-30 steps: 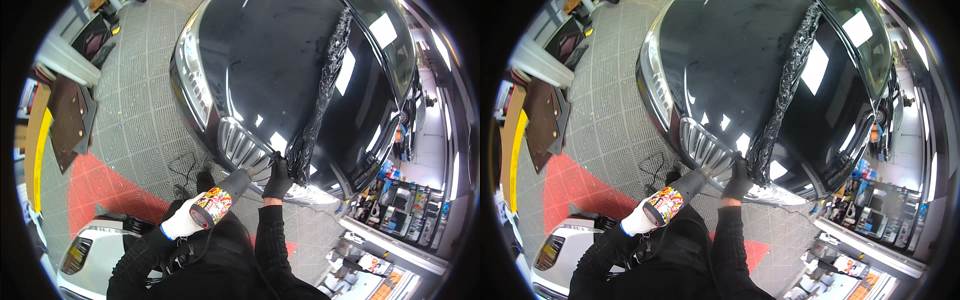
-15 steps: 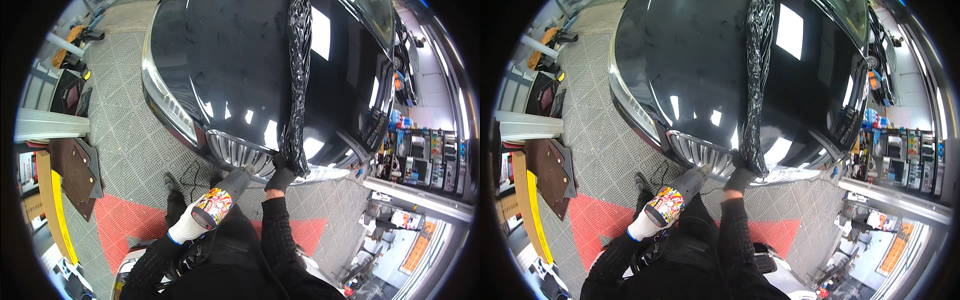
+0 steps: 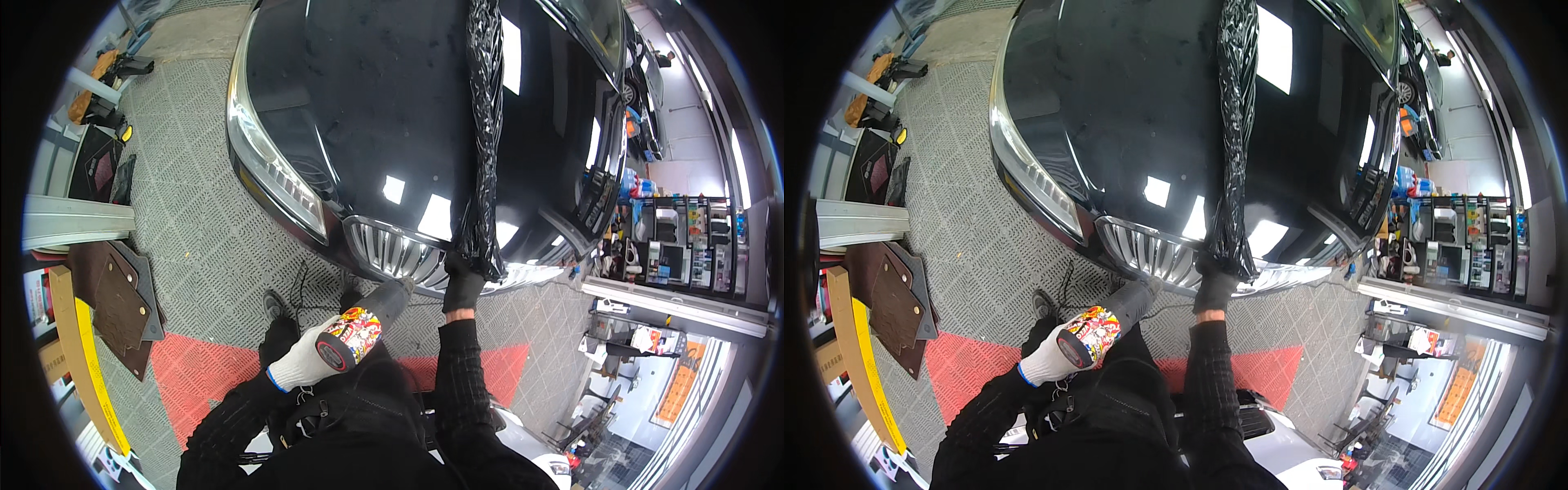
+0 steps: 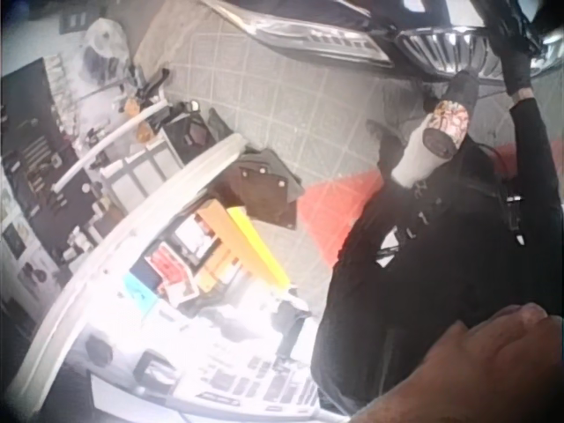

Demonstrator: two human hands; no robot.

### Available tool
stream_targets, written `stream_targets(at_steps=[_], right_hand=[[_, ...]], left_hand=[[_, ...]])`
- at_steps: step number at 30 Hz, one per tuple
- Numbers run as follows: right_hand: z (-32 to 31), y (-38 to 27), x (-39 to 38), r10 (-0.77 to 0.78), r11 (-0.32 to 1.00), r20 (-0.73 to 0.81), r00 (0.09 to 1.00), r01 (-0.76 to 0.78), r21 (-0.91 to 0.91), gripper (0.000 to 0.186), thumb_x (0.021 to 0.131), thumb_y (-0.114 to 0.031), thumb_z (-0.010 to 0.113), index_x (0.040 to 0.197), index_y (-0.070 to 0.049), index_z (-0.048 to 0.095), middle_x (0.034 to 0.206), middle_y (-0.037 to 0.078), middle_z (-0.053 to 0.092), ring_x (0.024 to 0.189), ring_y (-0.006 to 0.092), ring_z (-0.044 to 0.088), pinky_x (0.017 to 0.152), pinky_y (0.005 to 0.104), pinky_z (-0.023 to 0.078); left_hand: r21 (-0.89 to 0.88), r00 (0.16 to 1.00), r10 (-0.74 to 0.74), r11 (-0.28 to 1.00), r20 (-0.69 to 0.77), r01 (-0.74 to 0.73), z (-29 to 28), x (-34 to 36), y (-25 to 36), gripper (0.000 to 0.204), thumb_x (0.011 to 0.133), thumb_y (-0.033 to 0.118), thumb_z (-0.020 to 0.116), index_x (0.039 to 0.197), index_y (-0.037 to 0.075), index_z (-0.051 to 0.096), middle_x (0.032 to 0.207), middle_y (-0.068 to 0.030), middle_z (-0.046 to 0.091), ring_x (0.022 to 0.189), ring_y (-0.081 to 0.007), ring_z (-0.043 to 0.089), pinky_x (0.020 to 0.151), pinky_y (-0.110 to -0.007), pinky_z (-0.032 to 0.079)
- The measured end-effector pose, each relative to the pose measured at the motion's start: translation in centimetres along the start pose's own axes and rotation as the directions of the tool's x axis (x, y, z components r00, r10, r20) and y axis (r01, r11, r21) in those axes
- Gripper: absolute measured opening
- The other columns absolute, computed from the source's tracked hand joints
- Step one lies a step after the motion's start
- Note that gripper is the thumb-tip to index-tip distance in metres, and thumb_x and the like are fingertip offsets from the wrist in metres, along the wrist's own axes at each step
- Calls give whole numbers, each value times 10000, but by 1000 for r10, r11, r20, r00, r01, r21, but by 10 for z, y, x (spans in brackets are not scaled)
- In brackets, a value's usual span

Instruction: The person applies a black vinyl wrap to the hood of a black car. They use a heat gun to warm the material and a squeegee to smooth it, working from the center toward the edges and around the front grille.

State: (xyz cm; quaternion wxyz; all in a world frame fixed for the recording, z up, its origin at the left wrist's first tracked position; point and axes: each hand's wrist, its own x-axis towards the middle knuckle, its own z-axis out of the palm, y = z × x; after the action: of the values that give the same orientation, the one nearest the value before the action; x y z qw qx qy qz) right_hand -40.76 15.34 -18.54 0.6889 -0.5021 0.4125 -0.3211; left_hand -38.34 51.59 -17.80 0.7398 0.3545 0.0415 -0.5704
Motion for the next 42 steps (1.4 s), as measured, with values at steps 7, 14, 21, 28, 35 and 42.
stream_targets(at_steps=[7,14,21,28,35,42], right_hand=[[-78,-9,-6,-125,646,299,946,306,-699,197,951,-85,767,1139,-30,750,1044,58,743,921,177,727,741,320,605],[-73,-112,18,-153,901,-75,985,108,-420,364,1027,-209,738,1302,18,670,1186,132,750,1049,223,724,890,356,586],[71,-124,40,66,353,150,987,118,-928,591,833,-245,867,1292,58,651,1109,113,777,987,272,746,912,393,594],[79,-144,46,464,800,227,856,-295,-523,140,809,50,718,949,38,710,766,95,699,581,218,674,533,360,535],[86,-134,48,431,743,109,896,-284,-606,107,835,38,754,935,43,716,720,91,670,522,203,639,476,370,497],[72,-132,66,374,713,115,920,-206,-671,121,830,6,793,939,47,758,780,92,740,636,204,711,573,356,547]], left_hand=[[426,994,109,900,-24,-88,16,10,24,925,795,39,916,1568,-66,419,1397,-158,685,1244,-202,689,1067,-334,567],[583,958,277,766,78,-269,25,29,35,781,840,115,885,1494,-41,487,1219,-193,750,1135,-277,751,992,-368,583],[602,954,300,759,16,-249,39,42,34,850,817,112,917,1514,-75,469,1271,-175,746,1167,-224,729,1040,-346,562],[267,959,283,925,-4,-272,42,30,20,853,808,73,892,1531,-55,460,1344,-163,715,1225,-226,703,1076,-348,553],[210,958,285,939,-31,-272,48,23,23,847,813,22,881,1544,-37,457,1392,-150,690,1271,-210,677,1115,-349,538],[258,921,383,884,79,-389,50,22,26,623,1009,29,622,1598,9,419,1516,-157,596,1381,-271,614,1175,-430,523]])
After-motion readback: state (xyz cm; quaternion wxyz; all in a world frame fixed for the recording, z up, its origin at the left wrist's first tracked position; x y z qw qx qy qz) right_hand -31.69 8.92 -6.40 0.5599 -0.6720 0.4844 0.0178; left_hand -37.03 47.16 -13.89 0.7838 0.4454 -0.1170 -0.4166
